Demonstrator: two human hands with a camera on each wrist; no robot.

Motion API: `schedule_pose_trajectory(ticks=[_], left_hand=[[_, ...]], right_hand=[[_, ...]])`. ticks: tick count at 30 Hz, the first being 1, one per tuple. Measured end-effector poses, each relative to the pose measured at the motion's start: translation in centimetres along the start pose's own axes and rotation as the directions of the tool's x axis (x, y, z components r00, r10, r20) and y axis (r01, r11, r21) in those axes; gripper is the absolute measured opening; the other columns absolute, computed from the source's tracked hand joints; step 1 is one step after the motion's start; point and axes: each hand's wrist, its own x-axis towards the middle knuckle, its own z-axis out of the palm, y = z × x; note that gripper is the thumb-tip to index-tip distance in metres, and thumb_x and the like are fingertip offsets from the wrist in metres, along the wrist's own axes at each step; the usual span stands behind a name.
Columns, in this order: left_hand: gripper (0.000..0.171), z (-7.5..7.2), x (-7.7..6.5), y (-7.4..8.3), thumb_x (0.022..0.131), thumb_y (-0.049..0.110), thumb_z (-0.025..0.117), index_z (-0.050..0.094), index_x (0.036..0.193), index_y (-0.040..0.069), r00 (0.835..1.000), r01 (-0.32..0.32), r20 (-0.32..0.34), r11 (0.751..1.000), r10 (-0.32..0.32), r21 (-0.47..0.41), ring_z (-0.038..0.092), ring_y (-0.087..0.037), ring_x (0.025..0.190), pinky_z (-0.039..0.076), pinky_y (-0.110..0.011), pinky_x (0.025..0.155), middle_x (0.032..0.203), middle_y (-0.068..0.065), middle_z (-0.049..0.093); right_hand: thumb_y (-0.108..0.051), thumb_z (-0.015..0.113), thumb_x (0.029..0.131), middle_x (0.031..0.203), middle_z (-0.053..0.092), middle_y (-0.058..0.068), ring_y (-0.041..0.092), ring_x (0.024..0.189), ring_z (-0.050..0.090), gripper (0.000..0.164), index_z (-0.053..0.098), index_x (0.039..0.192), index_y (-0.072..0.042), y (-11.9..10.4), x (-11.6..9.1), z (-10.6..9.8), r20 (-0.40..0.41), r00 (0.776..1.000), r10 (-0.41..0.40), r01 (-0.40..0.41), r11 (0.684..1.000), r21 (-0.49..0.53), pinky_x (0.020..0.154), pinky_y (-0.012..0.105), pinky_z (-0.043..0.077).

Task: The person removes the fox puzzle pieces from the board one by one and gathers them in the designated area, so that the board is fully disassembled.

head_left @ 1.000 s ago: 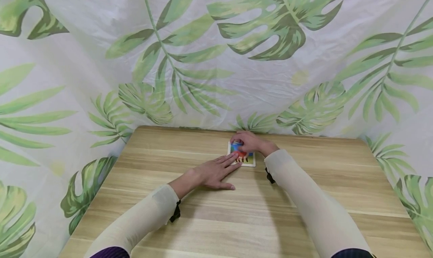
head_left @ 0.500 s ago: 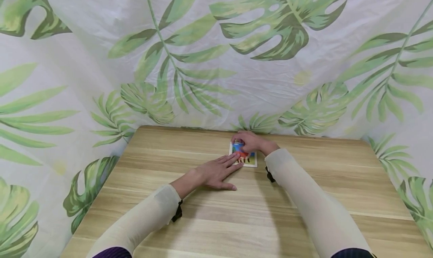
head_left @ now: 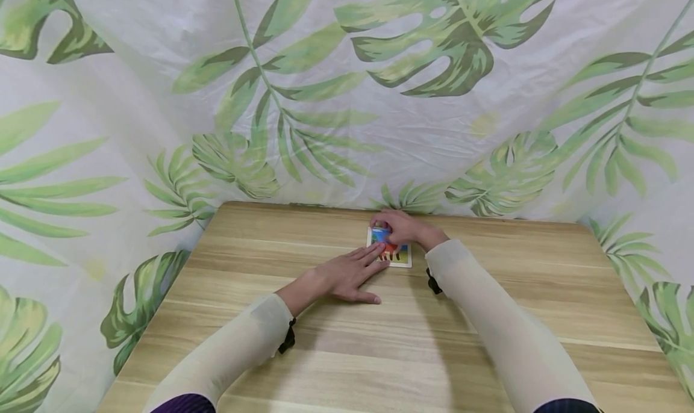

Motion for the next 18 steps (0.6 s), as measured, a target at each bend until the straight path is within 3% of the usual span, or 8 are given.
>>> schedule_pose_trajectory(ticks=[10,18], left_hand=[[0.093,0.24,0.05,0.13,0.104,0.076,0.035,0.014,0.172,0.016,1.0,0.006,0.007,1.0,-0.006,0.02,-0.001,-0.028,0.165,0.015,-0.041,0.133,0.178,-0.018,-0.001],[0.092,0.23,0.05,0.16,0.104,0.076,0.033,0.011,0.173,0.018,1.0,0.006,0.009,0.998,-0.006,0.062,-0.001,-0.029,0.165,0.013,-0.041,0.133,0.178,-0.017,-0.001]], right_hand=[[0.002,0.064,0.09,0.107,0.061,0.011,0.022,0.088,0.054,0.043,0.072,0.13,-0.012,0.67,-0.04,0.21,-0.027,0.999,-0.032,0.033,0.999,0.012,0.084,0.041,0.047],[0.004,0.069,0.092,0.101,0.062,0.011,0.021,0.086,0.054,0.035,0.072,0.126,-0.005,0.76,-0.28,0.32,-0.092,0.989,-0.112,0.115,0.993,0.031,0.08,0.036,0.048]])
